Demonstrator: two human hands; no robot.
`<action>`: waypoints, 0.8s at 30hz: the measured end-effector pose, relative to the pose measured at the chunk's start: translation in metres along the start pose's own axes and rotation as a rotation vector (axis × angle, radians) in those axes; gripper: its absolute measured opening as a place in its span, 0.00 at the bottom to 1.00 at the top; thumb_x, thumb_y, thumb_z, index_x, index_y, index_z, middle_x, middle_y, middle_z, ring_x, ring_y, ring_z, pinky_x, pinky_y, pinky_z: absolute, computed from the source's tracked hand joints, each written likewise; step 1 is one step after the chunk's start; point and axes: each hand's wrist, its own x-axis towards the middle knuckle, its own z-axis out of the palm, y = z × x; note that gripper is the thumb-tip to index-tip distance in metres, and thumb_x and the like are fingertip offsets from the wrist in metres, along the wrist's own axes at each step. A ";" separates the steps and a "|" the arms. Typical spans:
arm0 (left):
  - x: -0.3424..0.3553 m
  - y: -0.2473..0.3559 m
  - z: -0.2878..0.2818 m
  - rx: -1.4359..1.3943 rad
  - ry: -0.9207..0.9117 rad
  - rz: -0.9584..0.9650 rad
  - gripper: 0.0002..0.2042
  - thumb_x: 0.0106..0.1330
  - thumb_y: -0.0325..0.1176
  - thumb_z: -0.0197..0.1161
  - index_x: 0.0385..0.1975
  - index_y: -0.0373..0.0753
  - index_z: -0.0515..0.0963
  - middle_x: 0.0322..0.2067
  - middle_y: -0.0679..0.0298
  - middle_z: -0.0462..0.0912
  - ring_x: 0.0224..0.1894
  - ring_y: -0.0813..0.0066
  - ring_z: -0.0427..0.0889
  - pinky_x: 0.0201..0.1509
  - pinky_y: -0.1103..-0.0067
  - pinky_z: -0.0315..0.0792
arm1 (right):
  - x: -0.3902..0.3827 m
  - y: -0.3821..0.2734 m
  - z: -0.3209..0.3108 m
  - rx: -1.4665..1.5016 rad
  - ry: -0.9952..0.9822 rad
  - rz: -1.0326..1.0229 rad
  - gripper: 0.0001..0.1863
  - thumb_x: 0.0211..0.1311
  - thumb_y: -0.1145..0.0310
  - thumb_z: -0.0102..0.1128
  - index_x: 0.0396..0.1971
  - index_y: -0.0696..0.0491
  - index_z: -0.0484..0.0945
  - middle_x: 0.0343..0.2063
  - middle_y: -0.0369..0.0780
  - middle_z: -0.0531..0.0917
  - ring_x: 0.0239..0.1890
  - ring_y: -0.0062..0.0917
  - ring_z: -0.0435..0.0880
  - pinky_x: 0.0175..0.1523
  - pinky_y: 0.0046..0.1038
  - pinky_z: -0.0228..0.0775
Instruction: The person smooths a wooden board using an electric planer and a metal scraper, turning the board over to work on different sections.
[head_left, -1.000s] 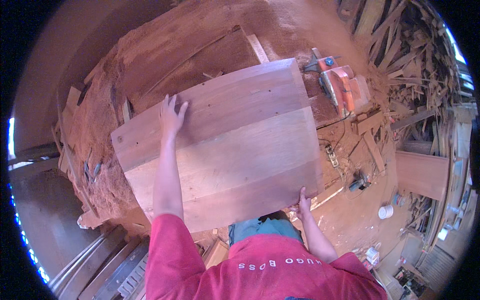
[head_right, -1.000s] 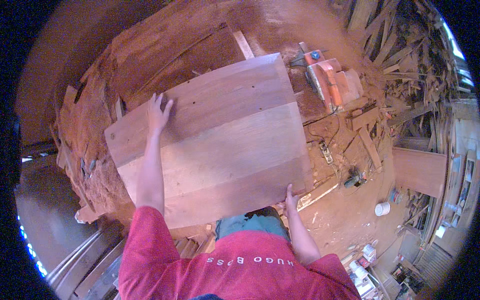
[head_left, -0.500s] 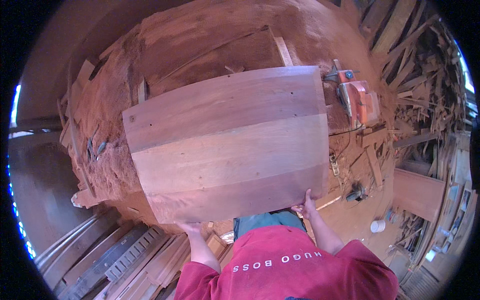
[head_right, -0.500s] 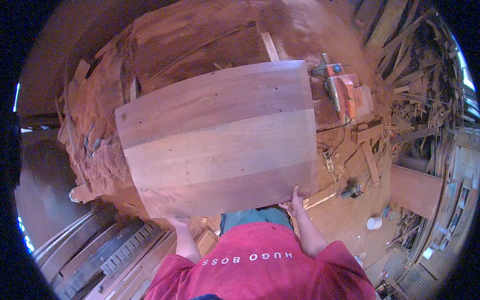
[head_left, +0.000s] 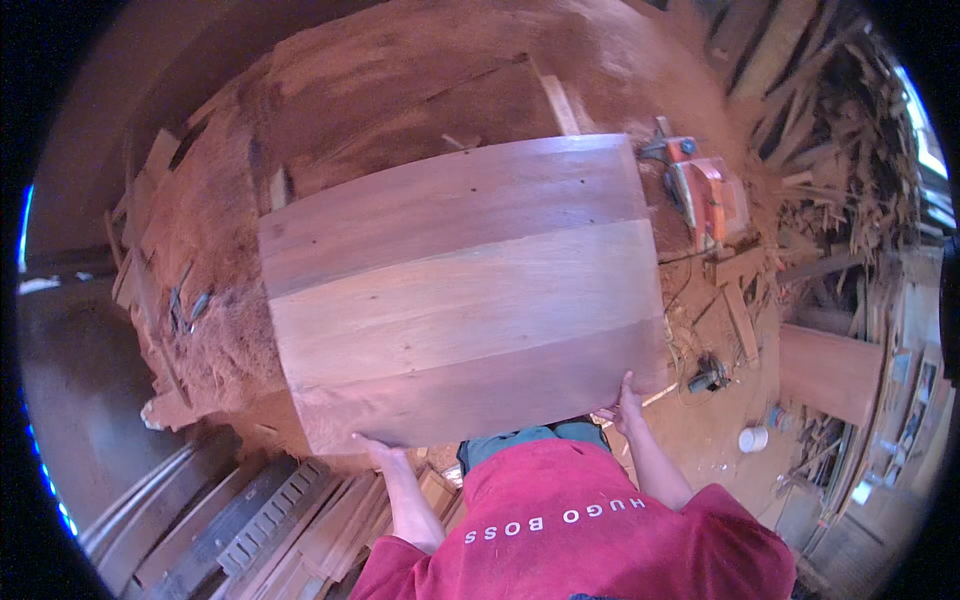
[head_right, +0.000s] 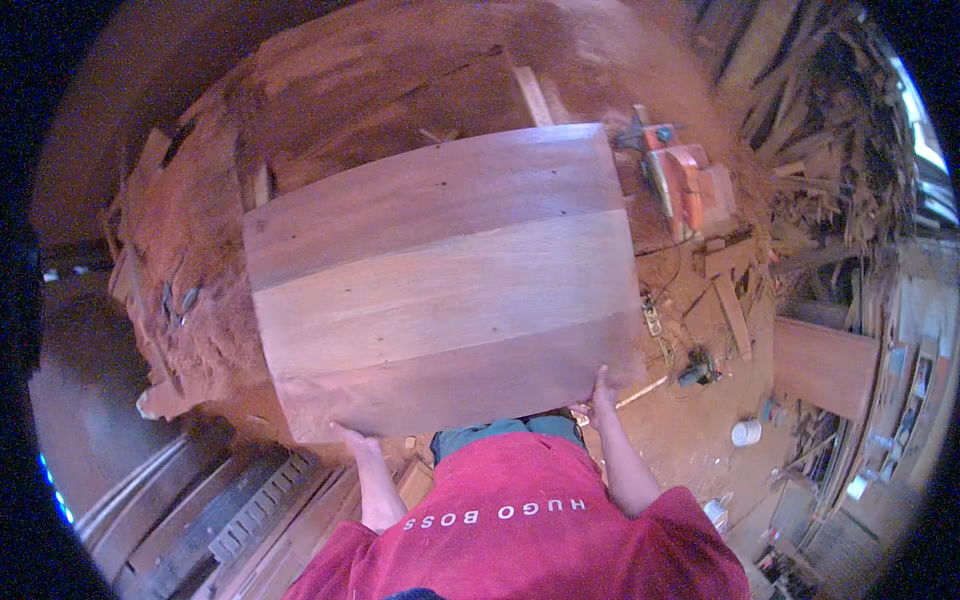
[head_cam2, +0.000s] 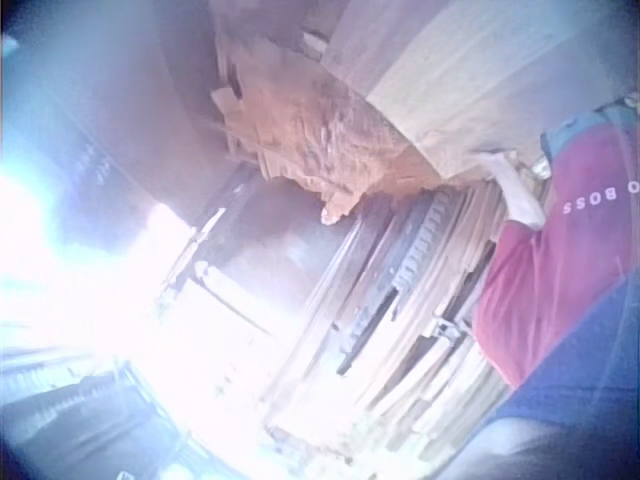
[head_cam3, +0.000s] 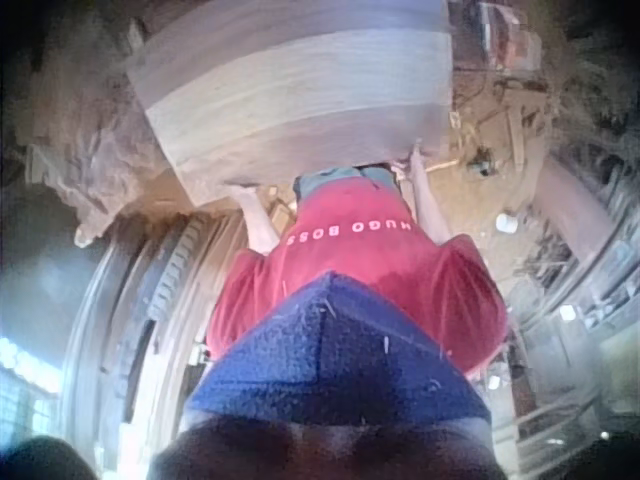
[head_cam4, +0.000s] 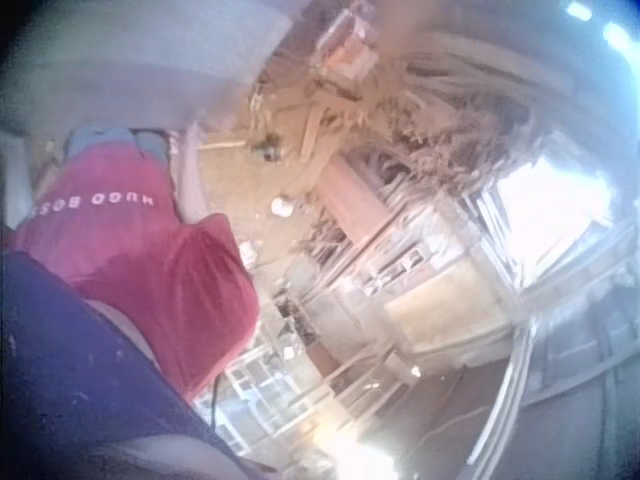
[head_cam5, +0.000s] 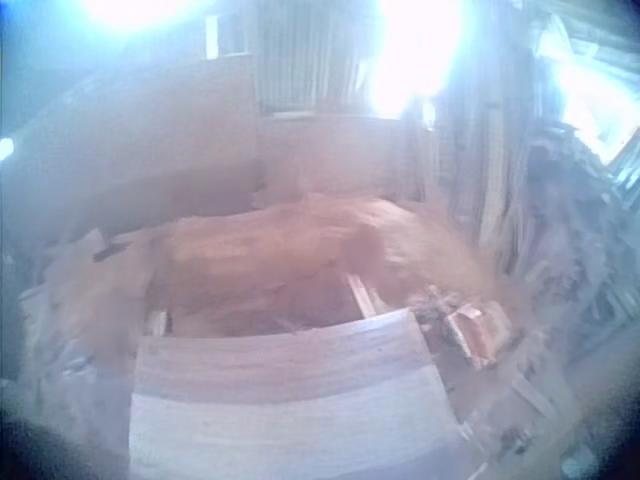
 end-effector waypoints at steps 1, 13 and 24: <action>0.008 -0.004 -0.004 0.023 0.032 -0.025 0.43 0.69 0.69 0.40 0.72 0.39 0.54 0.72 0.57 0.55 0.73 0.57 0.54 0.76 0.60 0.47 | -0.003 -0.005 -0.001 -0.003 -0.027 0.000 0.53 0.56 0.27 0.52 0.71 0.47 0.48 0.63 0.48 0.67 0.62 0.50 0.71 0.53 0.58 0.76; -0.003 0.001 0.010 -0.024 0.091 -0.065 0.42 0.70 0.67 0.38 0.72 0.37 0.54 0.72 0.56 0.55 0.73 0.58 0.56 0.75 0.65 0.50 | -0.008 -0.030 0.026 -0.040 0.181 -0.246 0.49 0.59 0.29 0.52 0.67 0.53 0.55 0.59 0.48 0.73 0.52 0.43 0.81 0.39 0.44 0.84; -0.020 -0.012 0.048 -0.135 -0.178 -0.181 0.41 0.70 0.69 0.30 0.73 0.42 0.51 0.74 0.58 0.52 0.74 0.56 0.52 0.76 0.61 0.48 | -0.002 -0.114 0.057 -0.151 0.251 -0.347 0.43 0.63 0.33 0.50 0.60 0.58 0.64 0.46 0.46 0.81 0.38 0.38 0.86 0.32 0.38 0.85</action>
